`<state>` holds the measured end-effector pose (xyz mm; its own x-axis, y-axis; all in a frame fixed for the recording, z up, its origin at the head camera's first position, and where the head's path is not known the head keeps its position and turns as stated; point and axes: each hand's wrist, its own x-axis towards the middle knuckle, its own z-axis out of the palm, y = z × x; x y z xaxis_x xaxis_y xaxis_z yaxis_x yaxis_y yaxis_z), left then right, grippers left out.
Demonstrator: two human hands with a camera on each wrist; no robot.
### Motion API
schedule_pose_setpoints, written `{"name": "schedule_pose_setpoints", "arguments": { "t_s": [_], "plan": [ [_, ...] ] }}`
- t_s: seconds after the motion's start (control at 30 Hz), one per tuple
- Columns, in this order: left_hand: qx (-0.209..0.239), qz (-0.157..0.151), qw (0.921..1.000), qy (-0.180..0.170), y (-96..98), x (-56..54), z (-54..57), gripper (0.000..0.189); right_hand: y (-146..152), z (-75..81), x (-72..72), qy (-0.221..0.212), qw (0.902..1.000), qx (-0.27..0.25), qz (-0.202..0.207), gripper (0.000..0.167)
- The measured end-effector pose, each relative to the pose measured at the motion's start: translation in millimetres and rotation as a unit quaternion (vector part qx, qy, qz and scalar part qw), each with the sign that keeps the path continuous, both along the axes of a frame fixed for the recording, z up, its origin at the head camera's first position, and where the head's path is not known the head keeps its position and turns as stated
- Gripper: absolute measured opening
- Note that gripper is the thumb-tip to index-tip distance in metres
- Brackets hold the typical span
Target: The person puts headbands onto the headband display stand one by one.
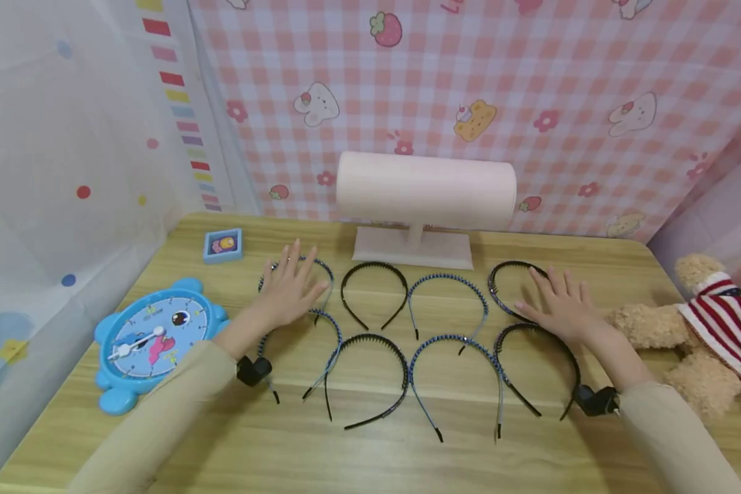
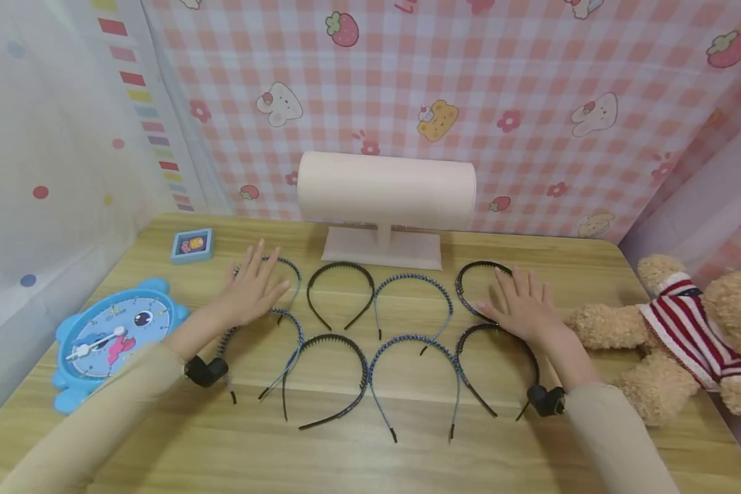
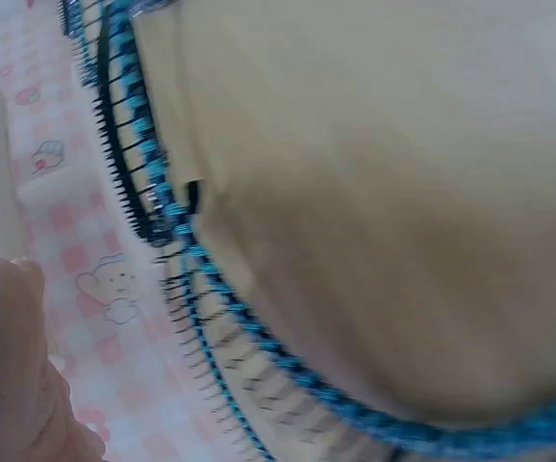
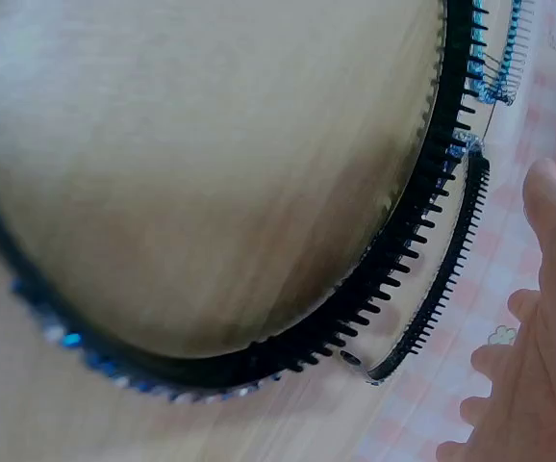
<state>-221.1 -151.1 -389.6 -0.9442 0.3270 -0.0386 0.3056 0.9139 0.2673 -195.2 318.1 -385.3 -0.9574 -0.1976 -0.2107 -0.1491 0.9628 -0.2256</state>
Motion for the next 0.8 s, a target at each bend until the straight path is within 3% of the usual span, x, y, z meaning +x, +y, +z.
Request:
{"name": "schedule_pose_setpoints", "arguments": {
  "t_s": [0.3, 0.47, 0.57, 0.67, 0.8],
  "plan": [
    [0.086, -0.011, 0.996, 0.018, 19.2, -30.2, 24.8, 0.073, 3, -3.8, -21.5, -0.03, 0.999, -0.031, -0.012, 0.086],
    [0.139, -0.029, 0.9882, 0.057, 26.6, -50.5, 39.4, 0.073, 11, -8.2, -34.3, -0.015, 0.9988, -0.046, -0.01, 0.082],
    [0.196, -0.044, 0.9767, 0.076, 31.5, -61.7, 49.8, 0.071, 16, -8.5, -40.3, -0.022, 0.9968, -0.075, -0.014, 0.081],
    [0.265, -0.052, 0.9597, 0.078, 37.2, -70.7, 61.9, 0.068, 20, -5.5, -43.7, -0.056, 0.9906, -0.121, -0.032, 0.081],
    [0.358, -0.021, 0.9329, 0.03, 44.7, -80.7, 78.1, 0.062, 23, -0.8, -46.7, -0.08, 0.9864, -0.131, -0.06, 0.075]
  ]
}}
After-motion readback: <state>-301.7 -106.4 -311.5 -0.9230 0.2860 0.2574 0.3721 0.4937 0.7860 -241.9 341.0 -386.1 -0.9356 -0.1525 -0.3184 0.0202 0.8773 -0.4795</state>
